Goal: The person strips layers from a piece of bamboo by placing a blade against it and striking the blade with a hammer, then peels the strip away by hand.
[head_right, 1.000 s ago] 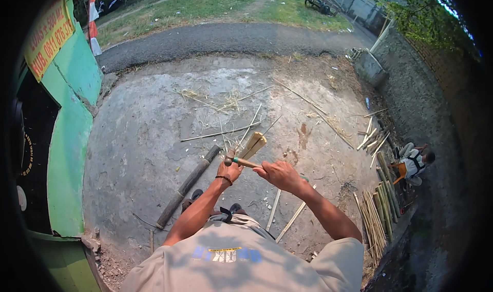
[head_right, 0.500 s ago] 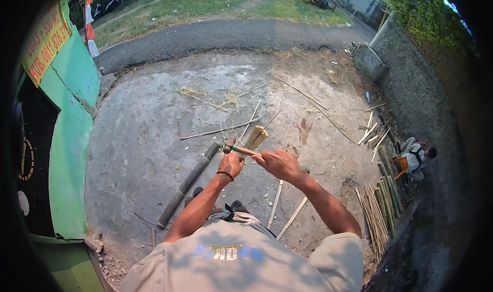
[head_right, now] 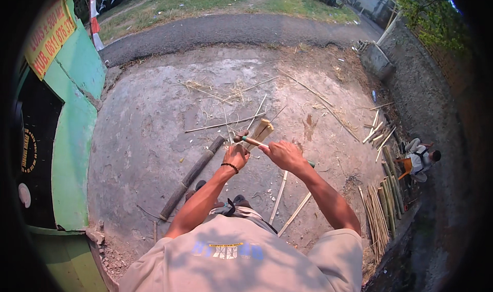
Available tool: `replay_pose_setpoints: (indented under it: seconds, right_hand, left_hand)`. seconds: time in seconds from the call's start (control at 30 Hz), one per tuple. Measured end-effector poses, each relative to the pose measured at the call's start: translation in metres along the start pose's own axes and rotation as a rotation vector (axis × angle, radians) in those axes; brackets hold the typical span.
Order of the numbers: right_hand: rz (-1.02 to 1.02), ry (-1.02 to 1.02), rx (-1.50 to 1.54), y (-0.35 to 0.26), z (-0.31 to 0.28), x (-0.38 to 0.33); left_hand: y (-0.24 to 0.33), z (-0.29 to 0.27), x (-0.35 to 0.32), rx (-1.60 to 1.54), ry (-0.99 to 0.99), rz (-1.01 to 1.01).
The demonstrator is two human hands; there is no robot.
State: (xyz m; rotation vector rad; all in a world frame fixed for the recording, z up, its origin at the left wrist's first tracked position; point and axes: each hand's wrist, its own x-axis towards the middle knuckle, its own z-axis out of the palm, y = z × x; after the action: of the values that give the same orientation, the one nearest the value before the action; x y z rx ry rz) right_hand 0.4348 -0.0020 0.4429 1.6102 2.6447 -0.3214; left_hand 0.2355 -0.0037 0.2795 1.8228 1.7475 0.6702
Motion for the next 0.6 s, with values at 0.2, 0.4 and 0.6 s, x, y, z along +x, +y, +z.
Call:
replay_pose_setpoints:
  seconds: [0.2, 0.4, 0.6]
  right_hand:
    - [0.132, -0.066, -0.031, 0.022, -0.009, 0.009]
    - [-0.066, -0.059, 0.895, -0.088, 0.016, -0.046]
    - [0.271, -0.002, 1.338, -0.135, 0.138, -0.091]
  left_hand:
    - [0.023, -0.048, -0.005, 0.069, -0.073, -0.080]
    - [-0.015, -0.065, -0.031, 0.078, -0.156, -0.246]
    - [-0.061, -0.085, -0.058, 0.225, -0.084, -0.167]
